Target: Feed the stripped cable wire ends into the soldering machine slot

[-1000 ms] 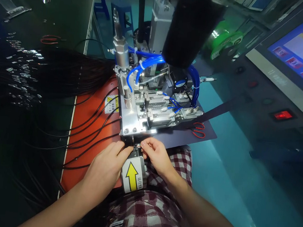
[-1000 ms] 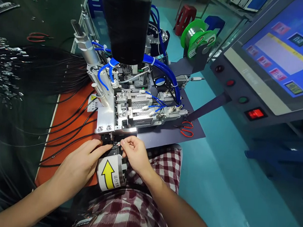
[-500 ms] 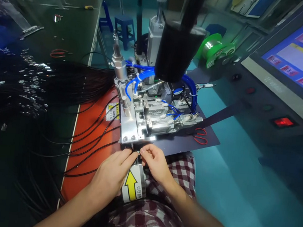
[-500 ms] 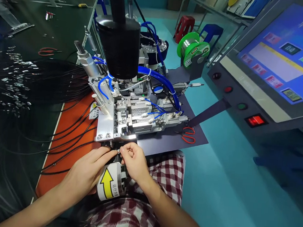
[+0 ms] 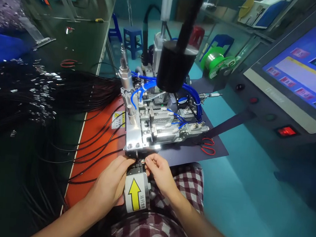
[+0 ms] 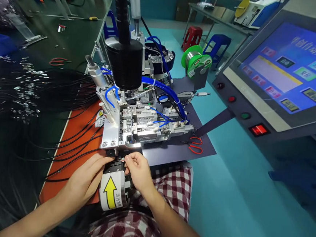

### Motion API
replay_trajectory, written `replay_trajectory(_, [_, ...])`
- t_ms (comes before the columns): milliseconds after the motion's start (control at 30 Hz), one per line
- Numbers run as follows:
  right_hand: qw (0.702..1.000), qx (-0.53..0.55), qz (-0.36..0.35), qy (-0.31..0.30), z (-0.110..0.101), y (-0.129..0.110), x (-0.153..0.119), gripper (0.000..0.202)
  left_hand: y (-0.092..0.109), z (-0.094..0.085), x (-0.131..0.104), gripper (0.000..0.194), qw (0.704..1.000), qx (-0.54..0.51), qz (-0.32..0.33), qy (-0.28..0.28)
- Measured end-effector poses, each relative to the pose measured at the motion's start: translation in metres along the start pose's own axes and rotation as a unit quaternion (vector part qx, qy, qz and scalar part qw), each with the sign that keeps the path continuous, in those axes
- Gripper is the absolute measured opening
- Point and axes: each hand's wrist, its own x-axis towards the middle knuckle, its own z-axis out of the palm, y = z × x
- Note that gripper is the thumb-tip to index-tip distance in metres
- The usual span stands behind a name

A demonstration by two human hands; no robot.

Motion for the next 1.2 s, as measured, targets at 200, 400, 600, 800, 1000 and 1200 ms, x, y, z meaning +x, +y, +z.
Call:
replay_trajectory(200, [1.000, 0.005, -0.003, -0.002, -0.001, 0.004, 0.001, 0.030, -0.001, -0.001, -0.046, 0.042, 0.990, 0.110, -0.088, 0.026])
replay_trajectory(400, [1.000, 0.004, -0.005, -0.003, -0.002, 0.005, 0.002, 0.030, 0.005, 0.005, -0.059, 0.058, 0.973, 0.207, -0.104, 0.006])
replay_trajectory(600, [1.000, 0.018, -0.004, 0.023, -0.009, 0.008, -0.004, 0.036, 0.004, 0.007, -0.059, 0.053, 0.967, 0.239, -0.082, 0.041])
replay_trajectory(800, [0.998, 0.005, -0.009, 0.066, -0.021, 0.013, -0.011, 0.037, -0.001, 0.009, -0.055, 0.043, 0.966, 0.239, -0.091, 0.043])
replay_trajectory(1000, [0.997, 0.008, 0.001, 0.072, -0.023, 0.011, -0.018, 0.032, -0.013, -0.026, -0.018, 0.039, 0.989, 0.108, -0.097, 0.010])
replay_trajectory(1200, [0.996, -0.005, 0.015, 0.088, -0.033, 0.004, -0.029, 0.030, -0.001, -0.082, -0.058, 0.025, 0.971, 0.027, 0.046, -0.234])
